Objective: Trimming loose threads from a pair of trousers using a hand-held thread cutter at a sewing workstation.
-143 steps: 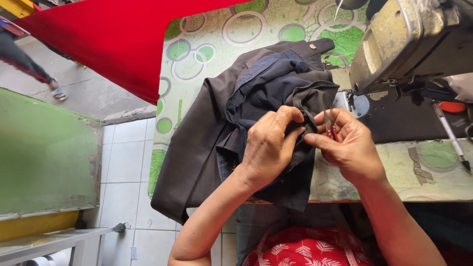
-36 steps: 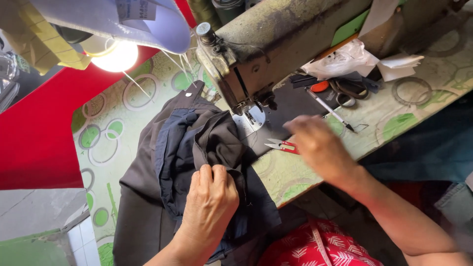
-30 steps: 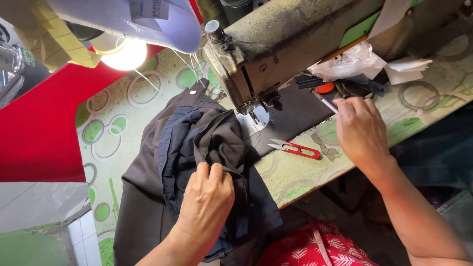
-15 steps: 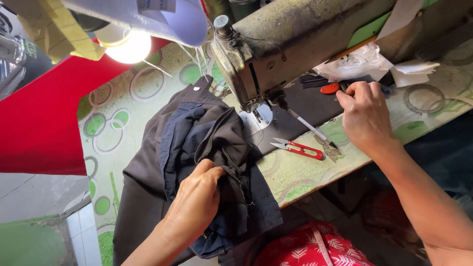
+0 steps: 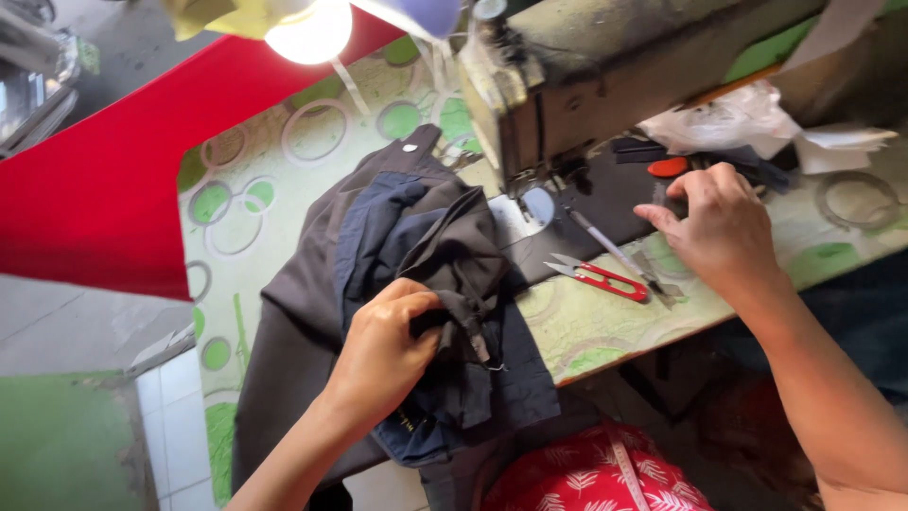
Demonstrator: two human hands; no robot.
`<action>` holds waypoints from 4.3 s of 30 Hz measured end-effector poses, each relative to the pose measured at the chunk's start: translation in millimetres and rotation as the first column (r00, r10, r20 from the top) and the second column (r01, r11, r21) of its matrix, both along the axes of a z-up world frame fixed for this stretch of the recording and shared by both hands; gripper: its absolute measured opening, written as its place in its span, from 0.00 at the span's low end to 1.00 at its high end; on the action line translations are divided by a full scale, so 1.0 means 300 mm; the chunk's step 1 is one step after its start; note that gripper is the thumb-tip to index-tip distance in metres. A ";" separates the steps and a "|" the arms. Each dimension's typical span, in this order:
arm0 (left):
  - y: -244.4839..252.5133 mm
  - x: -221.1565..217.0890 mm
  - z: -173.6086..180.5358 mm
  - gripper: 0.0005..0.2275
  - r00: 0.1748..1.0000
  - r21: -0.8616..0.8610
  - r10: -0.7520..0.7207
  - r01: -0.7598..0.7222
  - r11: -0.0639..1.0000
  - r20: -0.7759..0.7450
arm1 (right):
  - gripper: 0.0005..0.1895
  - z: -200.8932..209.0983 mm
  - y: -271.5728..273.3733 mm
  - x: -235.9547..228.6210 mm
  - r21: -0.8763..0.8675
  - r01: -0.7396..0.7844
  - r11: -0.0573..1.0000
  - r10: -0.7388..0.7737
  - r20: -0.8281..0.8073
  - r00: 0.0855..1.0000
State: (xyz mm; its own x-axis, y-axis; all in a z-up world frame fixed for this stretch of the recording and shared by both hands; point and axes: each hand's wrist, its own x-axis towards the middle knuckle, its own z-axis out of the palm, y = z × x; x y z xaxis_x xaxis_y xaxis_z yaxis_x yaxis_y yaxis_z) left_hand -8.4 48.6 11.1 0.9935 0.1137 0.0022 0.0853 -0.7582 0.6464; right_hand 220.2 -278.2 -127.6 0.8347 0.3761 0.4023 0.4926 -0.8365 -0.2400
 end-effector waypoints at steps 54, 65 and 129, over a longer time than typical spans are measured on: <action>0.032 0.023 0.026 0.17 0.983 -0.052 -0.031 0.022 0.998 -0.179 | 0.11 0.131 0.143 -0.267 0.324 -0.705 0.630 0.772 -0.357 0.526; 0.047 -0.014 0.023 0.14 0.973 -0.074 0.087 -0.105 0.992 -0.212 | 0.08 0.149 0.191 -0.339 0.058 -0.771 0.634 0.721 -0.406 0.562; 0.037 0.084 -0.167 0.19 0.955 -0.903 0.297 -0.130 0.409 -0.003 | 0.02 0.272 0.578 -0.293 0.452 -0.664 0.596 0.751 -0.022 0.660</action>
